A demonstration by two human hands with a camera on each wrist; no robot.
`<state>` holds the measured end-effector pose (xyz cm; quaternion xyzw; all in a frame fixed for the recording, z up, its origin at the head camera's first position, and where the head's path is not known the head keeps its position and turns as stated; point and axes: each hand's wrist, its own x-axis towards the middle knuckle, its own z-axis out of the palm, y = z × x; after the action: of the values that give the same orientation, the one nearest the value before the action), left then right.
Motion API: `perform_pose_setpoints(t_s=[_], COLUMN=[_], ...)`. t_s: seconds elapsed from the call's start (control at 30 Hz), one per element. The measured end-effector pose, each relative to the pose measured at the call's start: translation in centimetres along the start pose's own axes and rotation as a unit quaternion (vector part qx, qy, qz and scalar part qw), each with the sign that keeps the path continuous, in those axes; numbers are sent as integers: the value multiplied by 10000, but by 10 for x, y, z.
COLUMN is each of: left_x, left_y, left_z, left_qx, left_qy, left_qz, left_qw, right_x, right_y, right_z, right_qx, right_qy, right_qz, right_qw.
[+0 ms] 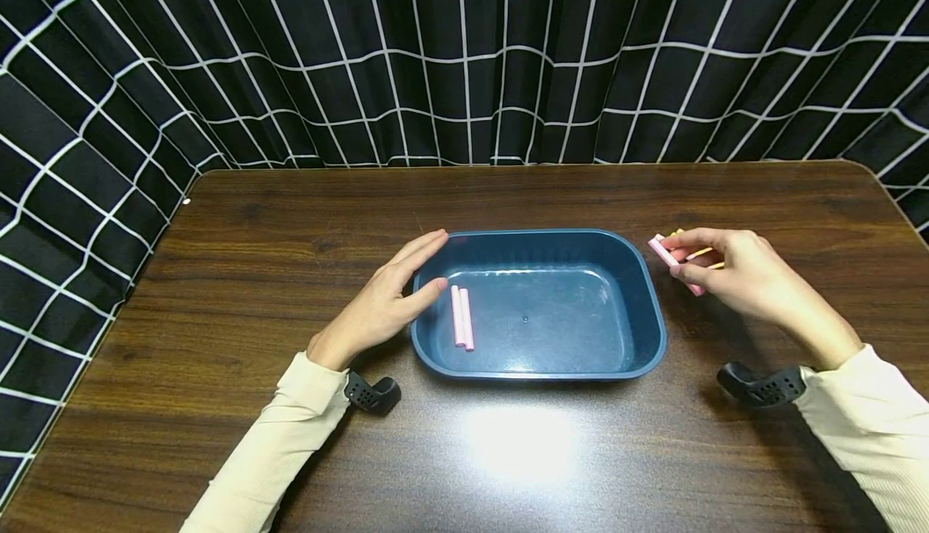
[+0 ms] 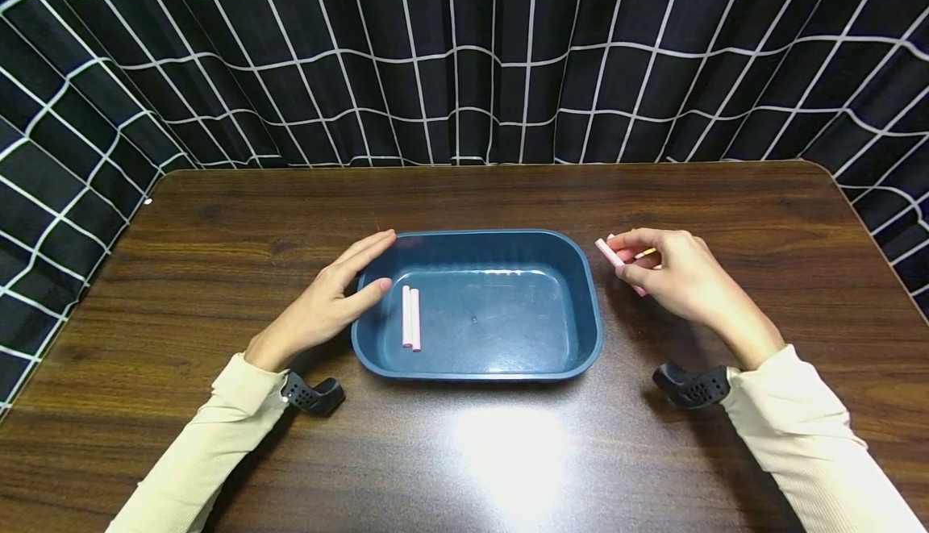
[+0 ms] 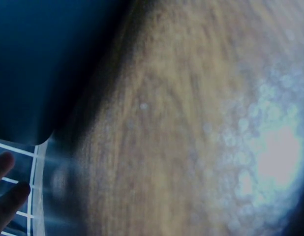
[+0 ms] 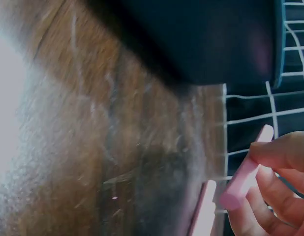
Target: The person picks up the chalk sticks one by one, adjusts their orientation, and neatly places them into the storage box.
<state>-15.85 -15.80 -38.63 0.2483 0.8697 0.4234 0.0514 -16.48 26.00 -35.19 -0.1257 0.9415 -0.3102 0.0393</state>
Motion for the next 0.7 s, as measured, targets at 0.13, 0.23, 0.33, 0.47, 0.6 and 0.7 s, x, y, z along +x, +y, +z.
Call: perform_pose_setpoints(t_s=[0.13,0.23,0.33,0.47,0.6,0.7], left_x=[0,0,0,0,0,0], left_y=[-1,-1,-1,-1,0,-1], left_z=[0,0,0,0,0,0], left_qx=[12,-9,-24,-28,-17,9], left_qy=[18,24,15,-13,-17,-22], left_qz=[5,4,-12,-29,-30,-57], left_qw=[10000,10000,10000,10000,10000,10000], right_x=[-2,-3,-5,-8,-10,-10], right_y=[-9,-15,-23,-35,-46,-51], right_z=[-4,-5,-5,-5,-3,-2], right_qx=[-30,24,174,340,455,578], right_qy=[164,251,326,443,453,383], right_qz=[13,14,21,-9,-135,-233], right_qw=[9999,9997,9993,9984,9978,9973])
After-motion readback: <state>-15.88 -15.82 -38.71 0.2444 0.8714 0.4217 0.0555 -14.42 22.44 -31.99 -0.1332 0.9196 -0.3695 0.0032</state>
